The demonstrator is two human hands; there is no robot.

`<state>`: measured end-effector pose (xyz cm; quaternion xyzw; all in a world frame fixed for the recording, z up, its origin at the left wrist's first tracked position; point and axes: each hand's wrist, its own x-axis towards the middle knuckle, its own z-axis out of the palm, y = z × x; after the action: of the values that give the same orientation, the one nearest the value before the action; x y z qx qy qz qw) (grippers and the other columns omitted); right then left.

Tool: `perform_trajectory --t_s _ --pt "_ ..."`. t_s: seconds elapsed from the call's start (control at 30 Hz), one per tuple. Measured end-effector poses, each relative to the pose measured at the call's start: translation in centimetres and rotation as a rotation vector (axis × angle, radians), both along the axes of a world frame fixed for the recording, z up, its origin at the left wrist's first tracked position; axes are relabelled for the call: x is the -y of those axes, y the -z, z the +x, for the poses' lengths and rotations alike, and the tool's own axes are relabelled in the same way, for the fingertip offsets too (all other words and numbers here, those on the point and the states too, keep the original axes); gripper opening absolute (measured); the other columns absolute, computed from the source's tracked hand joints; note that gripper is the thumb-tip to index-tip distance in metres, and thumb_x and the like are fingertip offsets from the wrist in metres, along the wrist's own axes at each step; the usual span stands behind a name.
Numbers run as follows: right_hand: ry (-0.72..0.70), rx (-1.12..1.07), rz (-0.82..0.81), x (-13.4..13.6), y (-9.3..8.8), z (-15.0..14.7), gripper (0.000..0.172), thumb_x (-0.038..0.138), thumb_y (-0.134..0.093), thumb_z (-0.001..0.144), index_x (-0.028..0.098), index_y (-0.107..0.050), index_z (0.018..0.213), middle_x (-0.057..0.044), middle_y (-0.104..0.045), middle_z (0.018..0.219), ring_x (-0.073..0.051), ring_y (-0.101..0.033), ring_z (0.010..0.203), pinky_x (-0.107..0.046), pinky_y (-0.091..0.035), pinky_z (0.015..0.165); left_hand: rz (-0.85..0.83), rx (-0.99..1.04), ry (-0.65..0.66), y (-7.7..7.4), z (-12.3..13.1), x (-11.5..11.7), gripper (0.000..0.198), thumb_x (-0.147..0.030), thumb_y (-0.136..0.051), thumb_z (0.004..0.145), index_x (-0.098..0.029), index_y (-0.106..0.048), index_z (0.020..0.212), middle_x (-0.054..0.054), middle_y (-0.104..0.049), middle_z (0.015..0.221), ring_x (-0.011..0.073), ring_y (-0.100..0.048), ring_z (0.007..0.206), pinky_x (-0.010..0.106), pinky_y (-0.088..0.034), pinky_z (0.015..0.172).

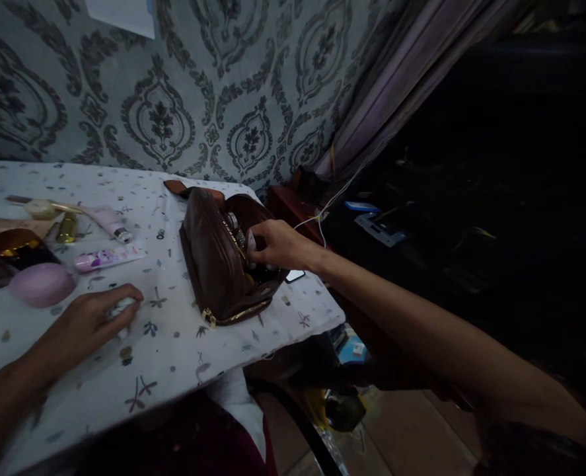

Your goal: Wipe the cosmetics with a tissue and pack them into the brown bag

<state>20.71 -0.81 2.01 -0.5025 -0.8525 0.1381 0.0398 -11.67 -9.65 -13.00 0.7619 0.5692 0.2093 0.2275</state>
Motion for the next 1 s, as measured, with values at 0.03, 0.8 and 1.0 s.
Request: perform_trajectory --t_s 0.03,0.8,1.0 --pt "-0.012 0.01 0.009 0.0 0.0 0.0 0.005 0.009 -0.065 0.073 0.014 -0.065 0.073 0.004 -0.057 0.063 -0.009 -0.048 0.059 -0.023 -0.033 0.057 0.006 0.002 -0.009 -0.1 0.1 0.1 0.041 -0.054 -0.04 0.093 -0.022 -0.063 0.104 -0.001 -0.073 0.078 0.0154 -0.057 0.054 0.026 -0.043 0.06" --pt "-0.207 0.141 -0.003 0.8 0.4 -0.5 0.014 0.016 -0.052 0.092 0.018 -0.063 0.099 -0.005 -0.071 0.098 -0.017 -0.064 0.088 -0.023 -0.04 0.072 0.01 -0.027 -0.03 -1.1 0.9 0.7 0.045 -0.055 -0.037 0.093 -0.022 -0.065 0.102 -0.002 -0.07 0.071 0.0144 -0.053 0.051 0.026 -0.041 0.06" --pt "-0.263 0.119 0.089 0.7 -2.2 0.6 0.017 0.029 -0.048 0.1 0.016 -0.054 0.108 -0.004 -0.065 0.091 -0.015 -0.056 0.075 -0.025 -0.036 0.065 0.023 -0.031 -0.003 -0.7 0.6 0.5 0.043 -0.054 -0.037 0.094 -0.022 -0.065 0.101 0.0 -0.072 0.078 0.0165 -0.059 0.058 0.027 -0.044 0.062"
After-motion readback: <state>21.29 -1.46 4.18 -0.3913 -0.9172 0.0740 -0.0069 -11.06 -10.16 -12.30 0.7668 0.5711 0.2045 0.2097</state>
